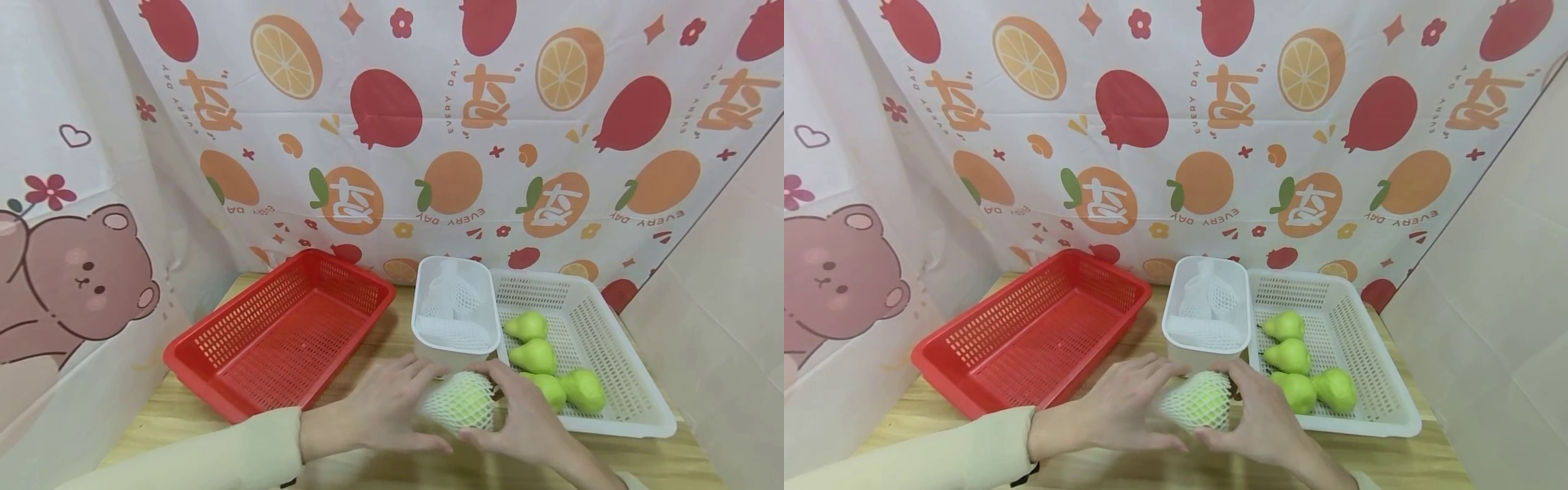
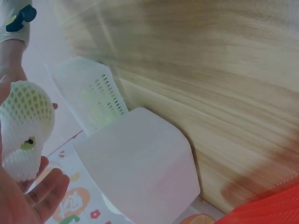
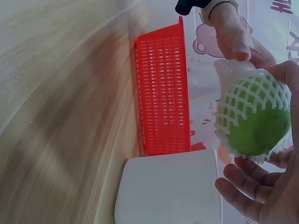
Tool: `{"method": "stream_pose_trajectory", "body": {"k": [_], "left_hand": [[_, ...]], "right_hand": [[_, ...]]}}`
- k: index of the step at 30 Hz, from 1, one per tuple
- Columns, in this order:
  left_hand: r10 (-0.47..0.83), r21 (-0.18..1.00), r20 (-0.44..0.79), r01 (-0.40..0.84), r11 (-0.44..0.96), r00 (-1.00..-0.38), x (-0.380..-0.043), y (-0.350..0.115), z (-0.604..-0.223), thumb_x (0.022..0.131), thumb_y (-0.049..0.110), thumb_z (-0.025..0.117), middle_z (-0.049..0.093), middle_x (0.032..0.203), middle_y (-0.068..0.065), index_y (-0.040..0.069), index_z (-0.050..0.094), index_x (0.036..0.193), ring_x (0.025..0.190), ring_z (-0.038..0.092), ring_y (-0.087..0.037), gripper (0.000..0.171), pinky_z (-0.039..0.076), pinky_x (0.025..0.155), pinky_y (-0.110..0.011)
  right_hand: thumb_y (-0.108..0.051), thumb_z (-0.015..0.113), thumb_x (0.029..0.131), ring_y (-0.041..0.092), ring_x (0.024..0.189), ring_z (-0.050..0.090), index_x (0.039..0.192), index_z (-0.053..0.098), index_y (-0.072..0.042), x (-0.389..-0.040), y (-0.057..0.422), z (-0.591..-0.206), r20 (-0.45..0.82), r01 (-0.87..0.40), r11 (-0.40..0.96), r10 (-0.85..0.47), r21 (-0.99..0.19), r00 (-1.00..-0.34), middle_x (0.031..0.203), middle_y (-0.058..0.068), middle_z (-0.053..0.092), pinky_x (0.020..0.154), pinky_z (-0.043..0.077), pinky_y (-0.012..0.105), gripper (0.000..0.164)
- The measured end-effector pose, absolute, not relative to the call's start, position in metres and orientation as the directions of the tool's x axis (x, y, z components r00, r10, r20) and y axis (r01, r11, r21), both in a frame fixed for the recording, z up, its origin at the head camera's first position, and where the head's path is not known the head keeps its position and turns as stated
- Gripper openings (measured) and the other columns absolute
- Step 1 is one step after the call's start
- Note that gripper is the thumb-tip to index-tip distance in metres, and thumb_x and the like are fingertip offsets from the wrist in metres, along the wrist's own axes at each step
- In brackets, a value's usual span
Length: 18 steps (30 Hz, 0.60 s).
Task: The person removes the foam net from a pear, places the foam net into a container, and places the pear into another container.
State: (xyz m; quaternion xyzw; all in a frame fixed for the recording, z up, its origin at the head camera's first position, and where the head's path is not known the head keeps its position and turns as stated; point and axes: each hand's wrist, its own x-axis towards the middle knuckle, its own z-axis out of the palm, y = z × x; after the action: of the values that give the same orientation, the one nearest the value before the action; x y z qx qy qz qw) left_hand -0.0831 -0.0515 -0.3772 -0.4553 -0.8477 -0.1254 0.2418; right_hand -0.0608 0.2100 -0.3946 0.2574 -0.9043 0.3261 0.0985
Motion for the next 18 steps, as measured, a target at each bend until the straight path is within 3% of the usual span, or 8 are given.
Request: {"method": "stream_pose_trajectory", "body": {"k": [5, 18], "left_hand": [[0.716, 0.021, 0.518, 0.844, 0.537, -0.468, -0.082, -0.049, -0.38, 0.067, 0.078, 0.084, 0.072, 0.116, 0.006, 0.016, 0.059, 0.136, 0.105, 0.067, -0.008, 0.096, 0.056, 0.078, -0.02], [0.709, 0.008, 0.52, 0.833, 0.553, -0.476, -0.08, -0.046, -0.384, 0.066, 0.076, 0.086, 0.071, 0.107, 0.009, 0.018, 0.058, 0.137, 0.093, 0.066, -0.007, 0.095, 0.054, 0.07, -0.018]], "right_hand": [[-0.053, 0.092, 0.07, -0.005, 0.092, 0.059, 0.131, 0.059, -0.032, -0.061, 0.205, -0.395, 0.331, -0.52, 0.636, -0.402, -0.57, -0.854, 0.111, -0.023, 0.064, 0.075, 0.056, 0.023, 0.072], [-0.051, 0.094, 0.07, -0.004, 0.091, 0.061, 0.129, 0.058, -0.036, -0.062, 0.196, -0.399, 0.327, -0.519, 0.589, -0.408, -0.619, -0.852, 0.112, -0.025, 0.064, 0.075, 0.058, 0.025, 0.07]]}}
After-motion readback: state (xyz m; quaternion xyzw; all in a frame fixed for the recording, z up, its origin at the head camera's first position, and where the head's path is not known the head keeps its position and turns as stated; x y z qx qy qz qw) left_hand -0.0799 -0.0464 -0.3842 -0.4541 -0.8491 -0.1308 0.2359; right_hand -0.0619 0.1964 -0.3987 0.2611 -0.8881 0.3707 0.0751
